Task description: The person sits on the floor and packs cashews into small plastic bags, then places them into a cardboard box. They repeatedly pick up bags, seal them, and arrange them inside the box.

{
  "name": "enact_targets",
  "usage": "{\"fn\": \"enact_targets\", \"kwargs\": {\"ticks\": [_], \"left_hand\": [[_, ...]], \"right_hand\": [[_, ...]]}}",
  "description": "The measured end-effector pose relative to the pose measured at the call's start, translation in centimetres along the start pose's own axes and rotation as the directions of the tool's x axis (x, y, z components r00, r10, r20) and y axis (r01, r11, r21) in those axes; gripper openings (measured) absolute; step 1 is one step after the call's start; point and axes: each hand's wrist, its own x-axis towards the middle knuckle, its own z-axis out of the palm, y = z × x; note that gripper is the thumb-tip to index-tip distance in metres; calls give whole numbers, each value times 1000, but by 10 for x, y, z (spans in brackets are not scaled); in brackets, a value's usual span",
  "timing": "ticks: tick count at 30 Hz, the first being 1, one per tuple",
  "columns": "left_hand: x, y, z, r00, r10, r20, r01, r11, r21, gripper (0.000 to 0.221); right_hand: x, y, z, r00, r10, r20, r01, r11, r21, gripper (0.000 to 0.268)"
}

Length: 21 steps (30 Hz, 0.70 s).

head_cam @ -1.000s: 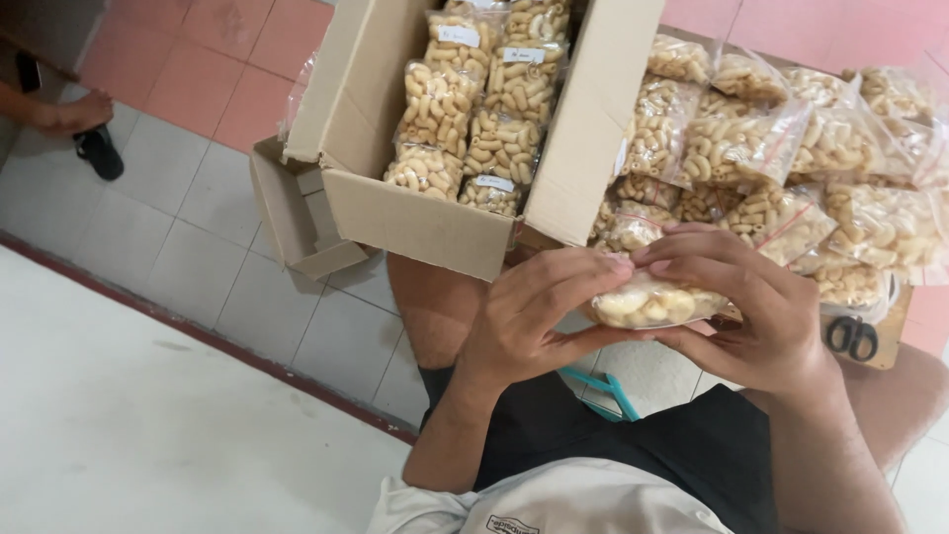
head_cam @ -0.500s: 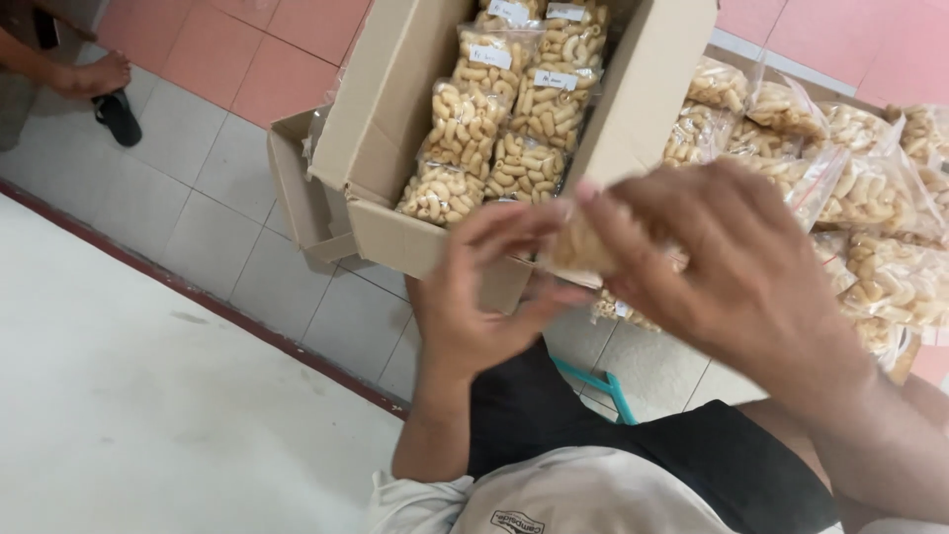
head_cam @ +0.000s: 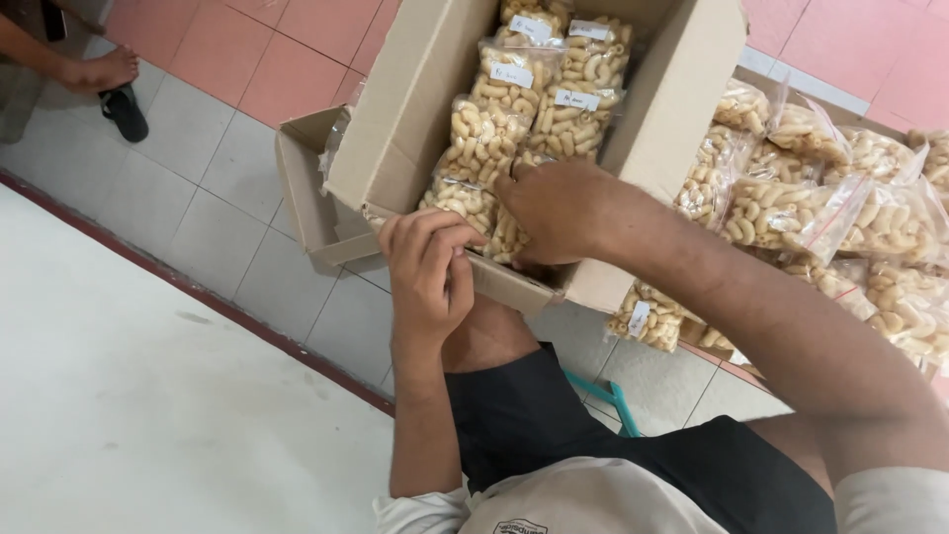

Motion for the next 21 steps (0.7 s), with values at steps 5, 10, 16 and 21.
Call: {"fn": "enact_targets", "kwargs": {"ticks": [5, 10, 16, 21], "left_hand": [[2, 4, 1, 1000, 4, -25, -5, 1000, -13, 31], [-2, -2, 5, 999, 14, -39, -14, 1000, 0, 28], [-5, 2, 1, 998, 24, -50, -25, 1000, -19, 28], [-6, 8, -5, 1000, 17, 15, -17, 999, 30, 23]], "right_hand": [[14, -2, 48, 949, 44, -311, -159, 921, -355, 59], [40, -5, 63, 973, 142, -181, -168, 977, -133, 51], [-1, -25, 4, 987, 118, -112, -117, 993, 21, 44], [2, -16, -29, 958, 146, -246, -153, 988, -5, 38]]}}
